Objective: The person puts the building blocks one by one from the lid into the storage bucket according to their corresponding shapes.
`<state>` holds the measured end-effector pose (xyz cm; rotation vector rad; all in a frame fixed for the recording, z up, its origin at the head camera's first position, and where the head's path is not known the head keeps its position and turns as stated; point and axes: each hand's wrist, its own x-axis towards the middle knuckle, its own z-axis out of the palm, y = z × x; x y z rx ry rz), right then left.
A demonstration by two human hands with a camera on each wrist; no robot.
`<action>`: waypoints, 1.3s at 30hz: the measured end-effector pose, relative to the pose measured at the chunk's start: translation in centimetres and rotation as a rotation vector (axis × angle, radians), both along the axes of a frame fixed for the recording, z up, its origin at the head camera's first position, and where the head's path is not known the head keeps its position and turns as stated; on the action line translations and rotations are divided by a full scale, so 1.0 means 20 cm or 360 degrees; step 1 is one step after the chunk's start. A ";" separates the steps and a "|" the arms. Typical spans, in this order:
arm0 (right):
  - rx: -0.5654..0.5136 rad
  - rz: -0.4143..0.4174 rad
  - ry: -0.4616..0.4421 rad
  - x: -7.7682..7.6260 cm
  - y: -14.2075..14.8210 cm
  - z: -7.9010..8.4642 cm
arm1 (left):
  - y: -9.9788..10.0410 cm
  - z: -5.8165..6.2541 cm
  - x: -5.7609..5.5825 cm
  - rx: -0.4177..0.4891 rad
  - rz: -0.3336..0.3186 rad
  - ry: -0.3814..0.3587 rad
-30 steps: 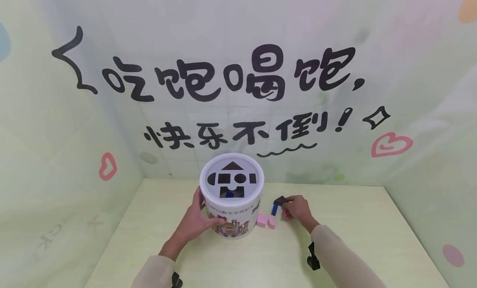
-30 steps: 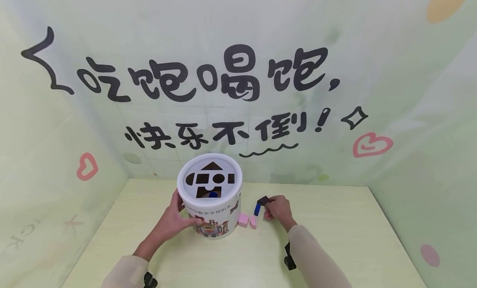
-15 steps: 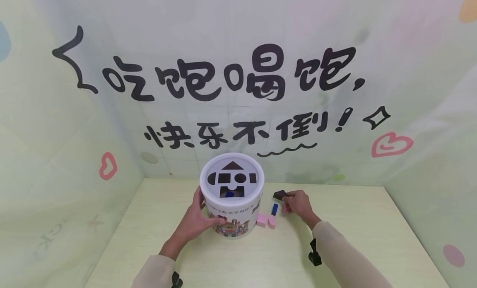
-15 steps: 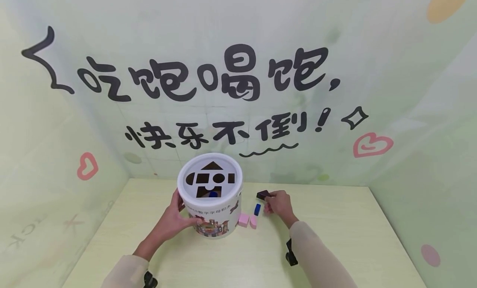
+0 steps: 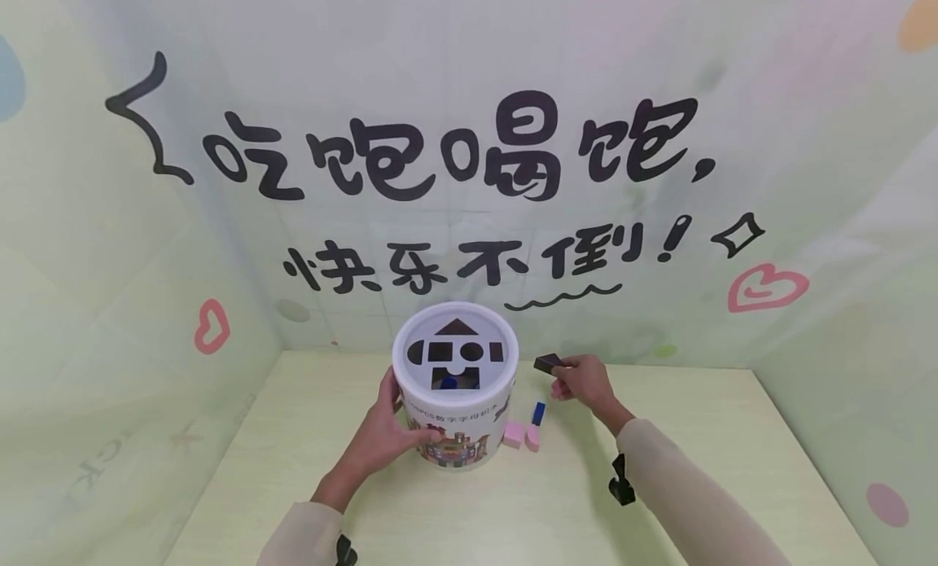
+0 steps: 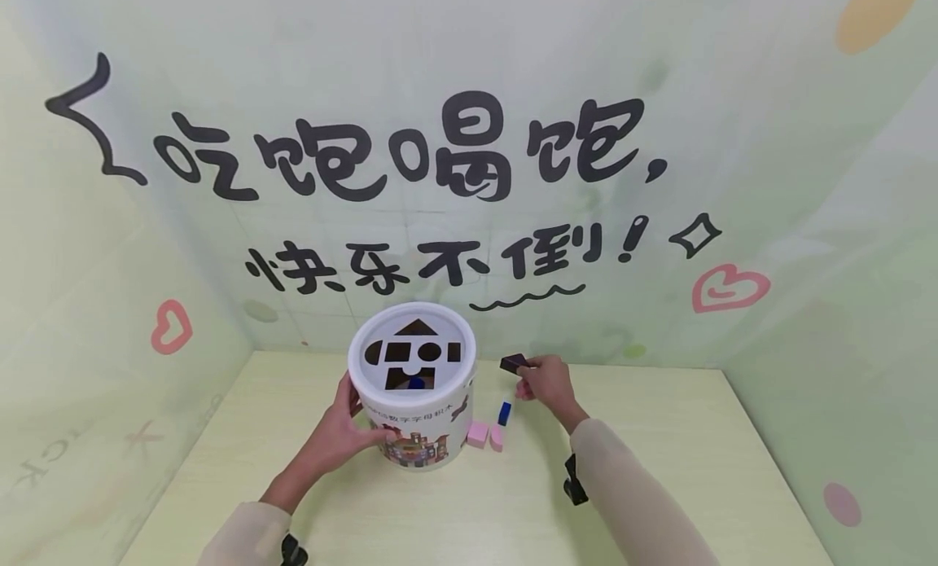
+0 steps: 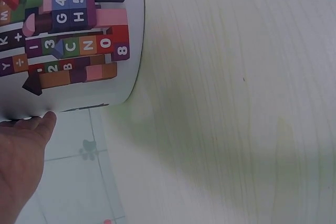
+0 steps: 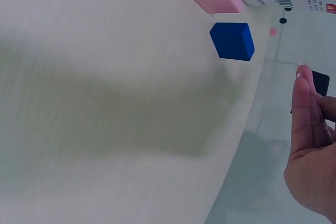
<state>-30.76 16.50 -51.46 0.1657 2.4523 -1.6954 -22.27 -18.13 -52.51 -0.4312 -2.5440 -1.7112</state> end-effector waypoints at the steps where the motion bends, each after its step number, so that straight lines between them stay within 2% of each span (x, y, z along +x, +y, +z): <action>1: -0.0011 -0.0004 -0.0005 -0.01 0.00 0.01 | 0.00 0.00 0.00 -0.0006 -0.0005 0.0007; 5: -0.0015 0.0026 -0.0002 -0.03 0.00 0.09 | 0.00 0.00 0.00 -0.0027 -0.0019 0.0036; 12: 0.0033 0.0081 0.0061 -0.03 -0.04 0.22 | 0.00 0.00 0.00 0.0000 -0.0002 0.0013; 20: 0.0068 0.0119 0.0063 -0.02 -0.09 0.32 | -0.01 -0.01 0.00 -0.0005 -0.0009 -0.0001; 28: 0.0056 0.0171 0.0124 -0.03 -0.14 0.43 | -0.01 -0.01 0.00 0.0030 -0.0019 0.0018; 39: 0.0097 0.0214 0.0172 0.01 -0.19 0.56 | -0.01 -0.01 0.00 0.0009 -0.0013 0.0011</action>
